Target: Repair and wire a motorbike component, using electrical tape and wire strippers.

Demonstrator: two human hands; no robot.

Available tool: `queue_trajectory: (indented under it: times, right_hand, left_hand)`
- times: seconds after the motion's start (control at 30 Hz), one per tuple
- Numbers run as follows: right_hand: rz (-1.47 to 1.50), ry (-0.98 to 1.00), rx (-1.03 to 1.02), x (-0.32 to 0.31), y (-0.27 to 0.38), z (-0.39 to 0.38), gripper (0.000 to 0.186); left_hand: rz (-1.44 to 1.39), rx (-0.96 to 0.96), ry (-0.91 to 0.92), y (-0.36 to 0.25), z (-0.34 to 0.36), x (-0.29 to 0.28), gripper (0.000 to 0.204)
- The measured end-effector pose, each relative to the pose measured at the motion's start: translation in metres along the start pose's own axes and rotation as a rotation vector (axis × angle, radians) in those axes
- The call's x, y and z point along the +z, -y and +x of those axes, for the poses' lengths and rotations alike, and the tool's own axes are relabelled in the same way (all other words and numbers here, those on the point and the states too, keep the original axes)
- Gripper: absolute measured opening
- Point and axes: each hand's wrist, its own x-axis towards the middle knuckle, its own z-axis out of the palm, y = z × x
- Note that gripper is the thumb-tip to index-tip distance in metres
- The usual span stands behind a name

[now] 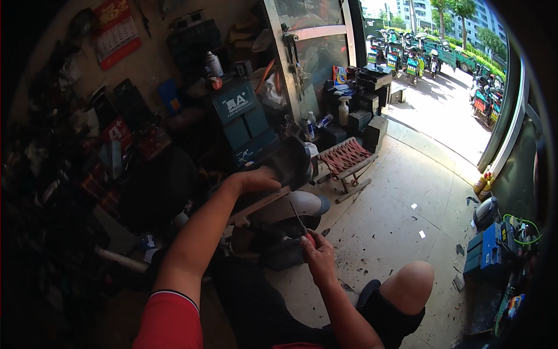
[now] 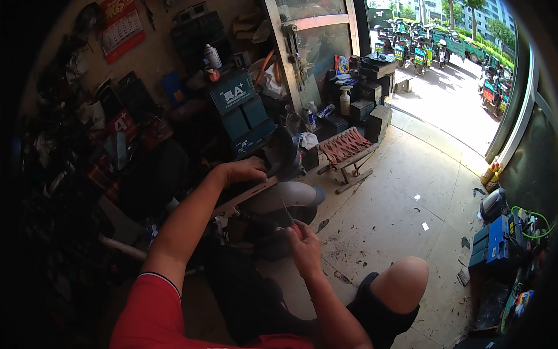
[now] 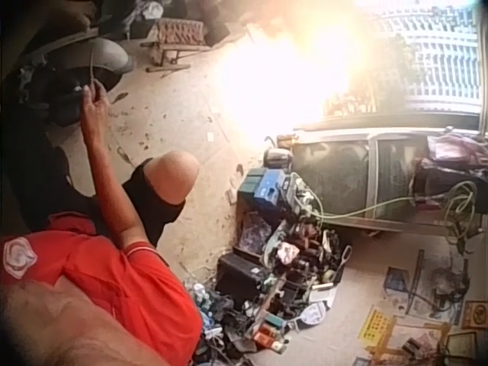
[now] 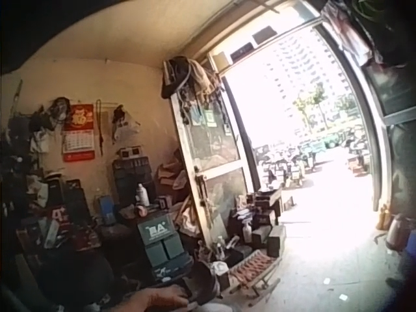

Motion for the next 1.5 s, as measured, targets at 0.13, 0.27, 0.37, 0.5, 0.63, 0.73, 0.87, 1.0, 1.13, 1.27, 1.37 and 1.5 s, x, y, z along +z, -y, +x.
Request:
queue_trajectory:
  times: [0.13,0.27,0.37,0.5,0.63,0.73,0.87,1.0,1.13,1.27,1.37,1.5]
  right_hand:
    - [0.059,-0.043,-0.097,0.019,0.004,0.005,0.039]
    - [0.060,-0.053,-0.069,0.022,-0.007,0.015,0.041]
    - [0.045,-0.060,-0.075,0.022,-0.010,0.018,0.040]
    - [0.062,-0.049,-0.051,0.024,-0.011,0.020,0.039]
    - [0.072,-0.027,-0.039,0.026,-0.015,0.021,0.040]
    - [0.076,-0.016,-0.040,0.025,-0.021,0.022,0.039]
    - [0.130,-0.019,-0.051,0.029,-0.024,0.025,0.039]
    - [0.130,-0.008,-0.037,0.028,-0.023,0.026,0.040]
    - [0.116,-0.006,-0.026,0.028,-0.023,0.024,0.040]
    - [0.121,-0.009,-0.039,0.029,-0.021,0.023,0.040]
    - [0.120,-0.004,-0.040,0.028,-0.020,0.023,0.040]
    - [0.133,-0.006,-0.049,0.028,-0.017,0.023,0.040]
  left_hand:
    - [0.141,-0.075,-0.051,0.002,-0.003,0.002,0.081]
    - [0.145,-0.078,-0.092,0.001,-0.001,0.006,0.078]
    - [0.231,-0.067,-0.048,0.000,0.001,0.001,0.082]
    - [0.284,-0.074,-0.073,0.010,0.000,0.007,0.080]
    - [0.359,0.014,-0.185,0.006,-0.003,0.019,0.061]
    - [0.441,0.038,-0.217,-0.004,-0.006,0.025,0.057]
    - [0.455,-0.008,-0.197,-0.010,-0.010,0.022,0.068]
    - [0.446,0.012,-0.208,-0.003,-0.008,0.023,0.068]
    - [0.432,0.006,-0.208,-0.002,-0.006,0.023,0.069]
    - [0.458,0.028,-0.222,0.001,-0.005,0.024,0.070]
    - [0.475,0.036,-0.237,0.001,-0.005,0.025,0.070]
    - [0.456,0.023,-0.231,0.001,-0.005,0.025,0.071]
